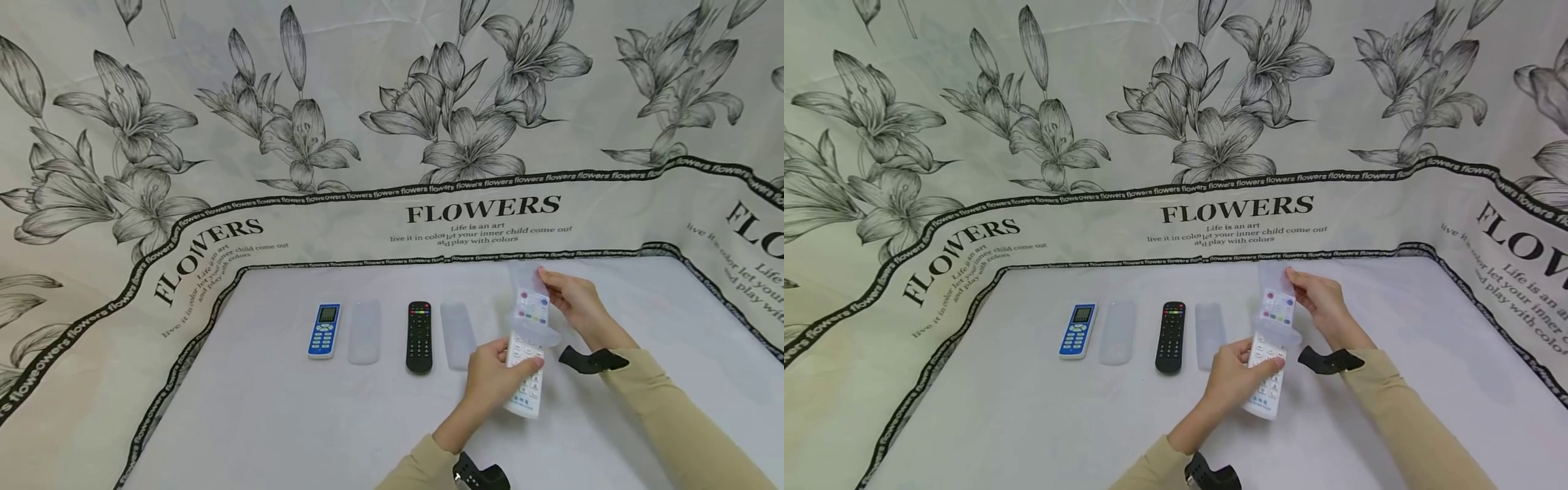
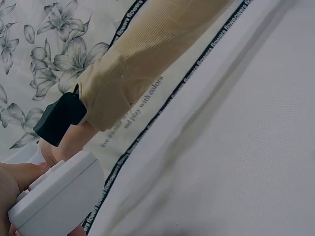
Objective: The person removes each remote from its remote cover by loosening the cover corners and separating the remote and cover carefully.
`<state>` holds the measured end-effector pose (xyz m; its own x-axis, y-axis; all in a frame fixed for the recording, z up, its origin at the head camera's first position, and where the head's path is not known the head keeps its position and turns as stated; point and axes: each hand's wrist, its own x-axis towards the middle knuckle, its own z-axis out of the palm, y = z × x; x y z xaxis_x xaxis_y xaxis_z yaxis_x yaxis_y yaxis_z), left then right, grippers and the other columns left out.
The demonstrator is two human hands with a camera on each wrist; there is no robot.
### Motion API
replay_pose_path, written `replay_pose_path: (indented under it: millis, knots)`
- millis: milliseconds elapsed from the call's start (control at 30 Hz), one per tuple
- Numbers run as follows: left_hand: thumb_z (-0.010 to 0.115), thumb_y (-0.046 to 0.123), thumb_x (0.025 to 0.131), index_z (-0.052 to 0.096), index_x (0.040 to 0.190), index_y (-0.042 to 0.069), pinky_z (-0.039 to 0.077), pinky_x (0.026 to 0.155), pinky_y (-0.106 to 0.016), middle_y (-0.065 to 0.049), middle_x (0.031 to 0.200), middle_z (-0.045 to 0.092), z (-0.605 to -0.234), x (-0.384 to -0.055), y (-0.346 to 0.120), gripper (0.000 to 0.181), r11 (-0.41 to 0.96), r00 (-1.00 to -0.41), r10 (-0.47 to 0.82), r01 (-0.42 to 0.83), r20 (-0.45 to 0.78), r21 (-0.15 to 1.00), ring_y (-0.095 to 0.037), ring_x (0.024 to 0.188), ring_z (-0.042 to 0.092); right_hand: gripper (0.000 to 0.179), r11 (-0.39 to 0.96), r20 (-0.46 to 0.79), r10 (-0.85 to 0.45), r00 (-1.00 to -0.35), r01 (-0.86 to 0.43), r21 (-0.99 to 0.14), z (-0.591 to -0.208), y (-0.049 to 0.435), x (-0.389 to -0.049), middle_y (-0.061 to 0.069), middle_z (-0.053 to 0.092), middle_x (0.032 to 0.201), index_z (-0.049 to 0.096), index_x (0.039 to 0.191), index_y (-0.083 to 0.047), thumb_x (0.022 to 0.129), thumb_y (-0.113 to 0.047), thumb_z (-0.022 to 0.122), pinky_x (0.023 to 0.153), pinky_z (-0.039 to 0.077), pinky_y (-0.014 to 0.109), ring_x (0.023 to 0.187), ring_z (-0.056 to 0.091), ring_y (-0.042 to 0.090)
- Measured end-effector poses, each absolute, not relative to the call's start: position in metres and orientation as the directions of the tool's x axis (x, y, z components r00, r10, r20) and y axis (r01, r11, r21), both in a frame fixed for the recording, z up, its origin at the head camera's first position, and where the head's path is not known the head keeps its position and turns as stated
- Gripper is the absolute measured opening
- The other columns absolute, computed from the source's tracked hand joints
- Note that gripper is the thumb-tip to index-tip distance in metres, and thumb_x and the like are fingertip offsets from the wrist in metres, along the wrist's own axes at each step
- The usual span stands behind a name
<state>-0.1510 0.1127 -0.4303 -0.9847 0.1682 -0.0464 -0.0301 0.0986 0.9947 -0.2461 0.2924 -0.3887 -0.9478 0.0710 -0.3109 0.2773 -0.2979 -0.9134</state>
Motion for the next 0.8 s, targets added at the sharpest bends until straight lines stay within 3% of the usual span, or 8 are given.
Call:
replay_pose_path:
  millis: [133, 333, 567, 667, 800]
  knots:
    - [0.079, 0.015, 0.076, 0.071, 0.100, 0.007, 0.052, 0.049, -0.017, -0.003, 0.075, 0.074, -0.430, -0.150, 0.112, 0.026, 0.092, -0.984, 0.174, -0.024, -0.039, 0.995, -0.003, 0.055, 0.065, 0.018, -0.302, -0.312, 0.058, -0.948, 0.281, -0.911, -0.388, 0.292, -0.246, -0.014, 0.066, 0.073, 0.074, 0.071, -0.026, 0.088, -0.020, 0.070, 0.063, 0.049, 0.012, 0.069, 0.056, 0.000]
    - [0.080, 0.015, 0.076, 0.069, 0.104, 0.006, 0.052, 0.049, -0.018, -0.003, 0.078, 0.074, -0.432, -0.152, 0.108, 0.031, 0.089, -0.985, 0.169, -0.015, -0.030, 0.996, -0.003, 0.056, 0.065, 0.017, -0.341, -0.285, -0.107, -0.952, 0.305, -0.889, -0.391, 0.294, -0.245, -0.009, 0.069, 0.079, 0.073, 0.079, -0.022, 0.093, -0.019, 0.063, 0.067, 0.051, 0.016, 0.074, 0.062, 0.003]
    - [0.080, 0.016, 0.076, 0.069, 0.109, 0.005, 0.053, 0.051, -0.018, -0.005, 0.081, 0.075, -0.434, -0.155, 0.105, 0.036, 0.086, -0.982, 0.189, -0.008, -0.024, 0.996, -0.003, 0.057, 0.065, 0.012, -0.267, -0.352, -0.281, -0.893, 0.425, -0.865, -0.397, 0.291, -0.247, -0.006, 0.069, 0.089, 0.063, 0.094, -0.021, 0.098, -0.029, 0.055, 0.076, 0.053, 0.022, 0.084, 0.064, 0.008]
    - [0.080, 0.016, 0.076, 0.069, 0.108, 0.005, 0.052, 0.051, -0.017, -0.005, 0.080, 0.075, -0.433, -0.157, 0.104, 0.035, 0.097, -0.980, 0.199, -0.001, -0.021, 0.995, -0.002, 0.057, 0.065, 0.012, -0.227, -0.387, -0.295, -0.874, 0.457, -0.860, -0.397, 0.286, -0.247, -0.008, 0.068, 0.093, 0.055, 0.102, -0.021, 0.096, -0.032, 0.056, 0.080, 0.053, 0.025, 0.089, 0.063, 0.008]
    - [0.080, 0.016, 0.076, 0.070, 0.108, 0.005, 0.052, 0.051, -0.017, -0.005, 0.079, 0.075, -0.432, -0.157, 0.104, 0.035, 0.106, -0.980, 0.200, -0.003, -0.024, 0.994, -0.002, 0.056, 0.064, 0.006, -0.231, -0.398, -0.253, -0.882, 0.455, -0.860, -0.395, 0.278, -0.247, -0.009, 0.065, 0.089, 0.061, 0.095, -0.021, 0.094, -0.027, 0.061, 0.077, 0.052, 0.023, 0.085, 0.062, 0.006]
